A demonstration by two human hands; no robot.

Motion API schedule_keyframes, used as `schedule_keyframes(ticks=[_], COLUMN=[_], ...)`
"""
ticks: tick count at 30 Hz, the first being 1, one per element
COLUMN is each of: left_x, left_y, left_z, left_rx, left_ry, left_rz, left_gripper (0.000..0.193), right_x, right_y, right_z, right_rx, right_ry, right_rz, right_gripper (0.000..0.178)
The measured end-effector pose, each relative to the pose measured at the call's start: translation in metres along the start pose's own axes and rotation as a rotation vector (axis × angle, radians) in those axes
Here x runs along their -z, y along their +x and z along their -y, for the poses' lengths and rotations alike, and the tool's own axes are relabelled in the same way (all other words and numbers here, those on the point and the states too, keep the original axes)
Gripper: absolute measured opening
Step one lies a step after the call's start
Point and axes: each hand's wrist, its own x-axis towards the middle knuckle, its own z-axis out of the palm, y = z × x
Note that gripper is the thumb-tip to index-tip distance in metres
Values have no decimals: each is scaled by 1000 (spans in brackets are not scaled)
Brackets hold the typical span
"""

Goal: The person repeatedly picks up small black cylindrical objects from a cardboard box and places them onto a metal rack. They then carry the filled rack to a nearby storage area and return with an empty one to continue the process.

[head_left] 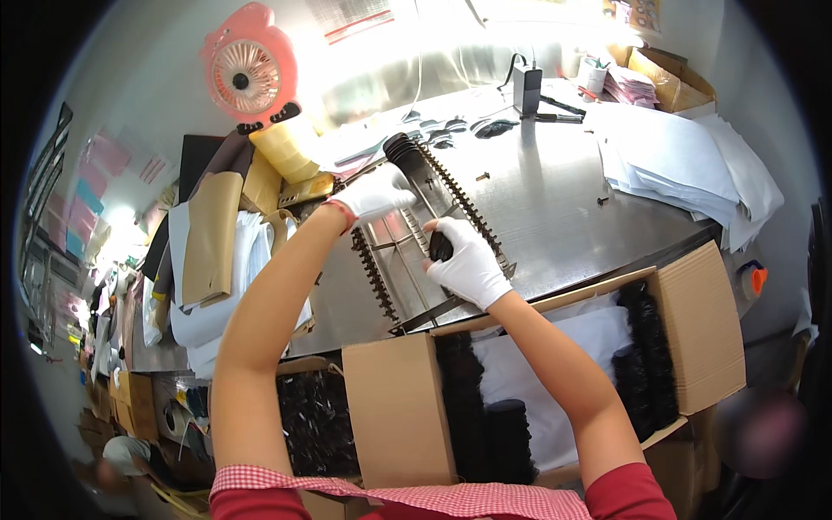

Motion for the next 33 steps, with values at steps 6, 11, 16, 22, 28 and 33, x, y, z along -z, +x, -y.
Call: schedule_keyframes(ticks=[6, 11, 16, 22, 28, 33], left_x=[2, 12, -10, -1, -72, -117], left_y=[81, 80, 105, 75, -63, -147], left_z=[44, -15, -10, 47, -32, -89], left_rx=[124, 200, 222, 154, -156, -130], left_ry=[545, 741, 759, 551, -434, -809], left_rz=[-542, -371, -416, -573, -347, -254], left_gripper=[91, 87, 50, 42, 37, 58], right_x=[19, 23, 20, -9, -13, 33], right_y=[9, 9, 5, 0, -16, -84], right_z=[19, 7, 10, 3, 18, 62], right_rx=[-286, -213, -176, 26, 233, 499], right_ry=[206, 220, 145, 139, 9, -145], right_rz=[362, 353, 315, -215, -279, -138], right_gripper=[44, 40, 40, 49, 89, 82])
